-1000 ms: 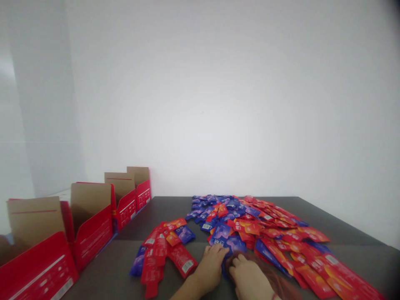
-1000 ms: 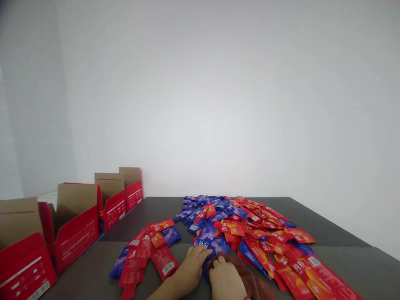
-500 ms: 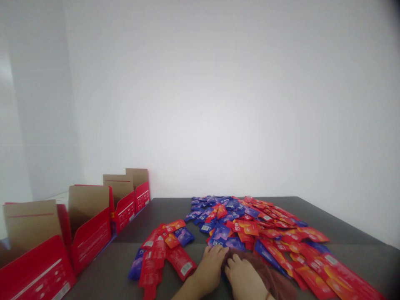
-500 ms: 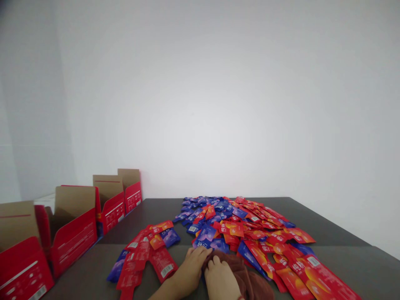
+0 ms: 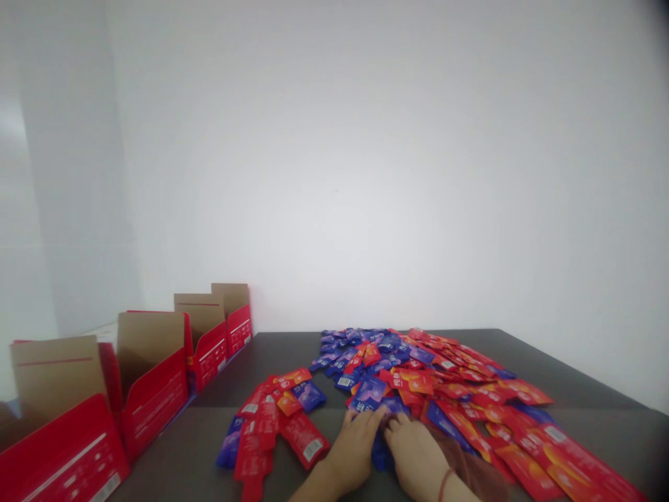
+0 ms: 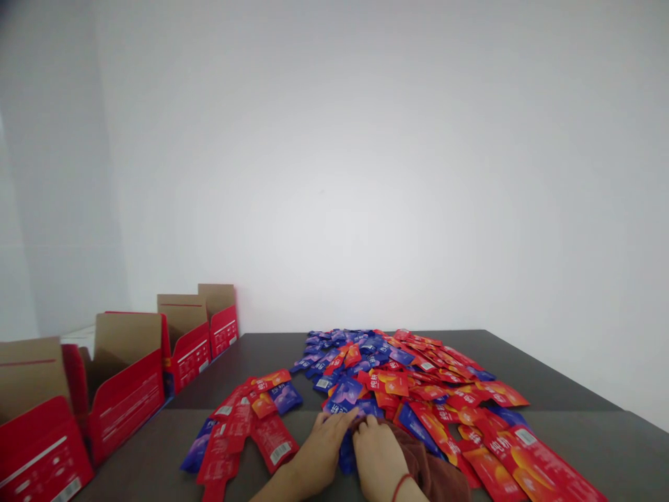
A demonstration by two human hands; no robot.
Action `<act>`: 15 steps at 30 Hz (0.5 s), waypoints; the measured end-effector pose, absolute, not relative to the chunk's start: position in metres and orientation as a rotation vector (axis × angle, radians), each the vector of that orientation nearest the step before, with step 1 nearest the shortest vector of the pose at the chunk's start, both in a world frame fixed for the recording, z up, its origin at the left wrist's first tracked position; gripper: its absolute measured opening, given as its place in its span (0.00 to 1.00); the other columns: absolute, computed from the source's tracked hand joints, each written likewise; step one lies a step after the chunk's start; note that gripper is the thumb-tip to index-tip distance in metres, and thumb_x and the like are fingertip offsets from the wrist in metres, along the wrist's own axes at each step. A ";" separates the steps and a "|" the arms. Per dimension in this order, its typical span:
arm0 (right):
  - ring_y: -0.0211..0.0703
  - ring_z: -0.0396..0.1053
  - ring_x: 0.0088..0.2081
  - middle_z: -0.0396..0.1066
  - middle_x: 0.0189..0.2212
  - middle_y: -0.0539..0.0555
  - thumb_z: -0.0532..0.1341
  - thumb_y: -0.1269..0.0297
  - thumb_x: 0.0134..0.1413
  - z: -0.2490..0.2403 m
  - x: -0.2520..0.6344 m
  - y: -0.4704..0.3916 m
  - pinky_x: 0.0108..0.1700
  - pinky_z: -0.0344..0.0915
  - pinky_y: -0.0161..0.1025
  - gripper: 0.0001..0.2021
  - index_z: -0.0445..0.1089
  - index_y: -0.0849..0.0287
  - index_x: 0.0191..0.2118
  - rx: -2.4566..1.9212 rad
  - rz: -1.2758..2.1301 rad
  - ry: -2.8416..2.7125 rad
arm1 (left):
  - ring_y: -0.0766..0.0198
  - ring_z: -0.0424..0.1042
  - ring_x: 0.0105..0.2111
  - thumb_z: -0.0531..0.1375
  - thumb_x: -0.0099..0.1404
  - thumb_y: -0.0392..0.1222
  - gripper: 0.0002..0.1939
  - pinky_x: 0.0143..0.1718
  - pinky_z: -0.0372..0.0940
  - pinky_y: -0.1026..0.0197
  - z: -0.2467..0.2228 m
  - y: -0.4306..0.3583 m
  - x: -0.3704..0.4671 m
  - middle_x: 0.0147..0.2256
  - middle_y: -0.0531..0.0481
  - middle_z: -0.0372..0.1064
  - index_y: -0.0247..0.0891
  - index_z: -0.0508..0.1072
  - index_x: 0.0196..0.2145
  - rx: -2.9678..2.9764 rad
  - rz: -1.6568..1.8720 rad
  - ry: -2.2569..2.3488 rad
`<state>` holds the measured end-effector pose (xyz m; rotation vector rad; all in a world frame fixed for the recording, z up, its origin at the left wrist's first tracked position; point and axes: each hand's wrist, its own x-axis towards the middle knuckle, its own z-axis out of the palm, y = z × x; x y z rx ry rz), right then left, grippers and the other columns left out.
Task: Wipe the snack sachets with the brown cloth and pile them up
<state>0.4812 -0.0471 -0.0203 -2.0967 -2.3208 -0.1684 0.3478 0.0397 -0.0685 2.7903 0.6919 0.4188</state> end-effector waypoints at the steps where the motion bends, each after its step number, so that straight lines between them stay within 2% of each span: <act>1: 0.55 0.66 0.50 0.73 0.47 0.63 0.52 0.77 0.53 -0.024 0.477 -0.047 0.48 0.64 0.48 0.20 0.72 0.64 0.49 -2.057 -0.154 -2.365 | 0.57 0.53 0.61 0.51 0.53 0.29 0.43 0.62 0.41 0.48 -0.066 0.038 0.347 0.62 0.45 0.55 0.42 0.43 0.66 2.783 0.412 0.700; 5: 0.53 0.65 0.52 0.72 0.50 0.55 0.52 0.77 0.53 -0.039 0.479 -0.061 0.50 0.64 0.48 0.23 0.71 0.56 0.52 -1.951 -0.062 -2.468 | 0.56 0.55 0.60 0.50 0.55 0.29 0.40 0.61 0.44 0.49 -0.064 0.036 0.345 0.60 0.42 0.58 0.39 0.47 0.66 2.751 0.427 0.743; 8: 0.55 0.65 0.52 0.71 0.51 0.55 0.53 0.78 0.48 -0.043 0.493 -0.075 0.50 0.64 0.51 0.25 0.70 0.56 0.53 -2.009 -0.044 -2.430 | 0.57 0.58 0.58 0.49 0.53 0.27 0.38 0.59 0.50 0.51 -0.071 0.044 0.345 0.57 0.43 0.62 0.40 0.56 0.63 2.682 0.505 0.721; 11: 0.55 0.66 0.51 0.73 0.49 0.57 0.53 0.80 0.46 -0.035 0.498 -0.081 0.49 0.66 0.50 0.24 0.73 0.58 0.49 -2.087 -0.060 -2.367 | 0.61 0.68 0.47 0.47 0.55 0.26 0.29 0.51 0.60 0.58 -0.077 0.061 0.345 0.48 0.46 0.71 0.38 0.69 0.53 2.470 0.571 0.723; 13: 0.55 0.67 0.49 0.74 0.46 0.58 0.54 0.79 0.46 -0.026 0.492 -0.077 0.47 0.67 0.49 0.22 0.74 0.60 0.46 -2.094 -0.062 -2.361 | 0.62 0.71 0.39 0.47 0.54 0.26 0.27 0.43 0.64 0.61 -0.076 0.070 0.344 0.39 0.49 0.74 0.36 0.73 0.48 2.312 0.514 0.740; 15: 0.55 0.68 0.48 0.74 0.45 0.59 0.56 0.77 0.45 -0.019 0.478 -0.068 0.47 0.67 0.48 0.20 0.74 0.62 0.45 -2.079 -0.064 -2.382 | 0.63 0.71 0.35 0.47 0.54 0.27 0.26 0.39 0.64 0.62 -0.071 0.073 0.342 0.34 0.51 0.74 0.36 0.75 0.47 2.233 0.456 0.697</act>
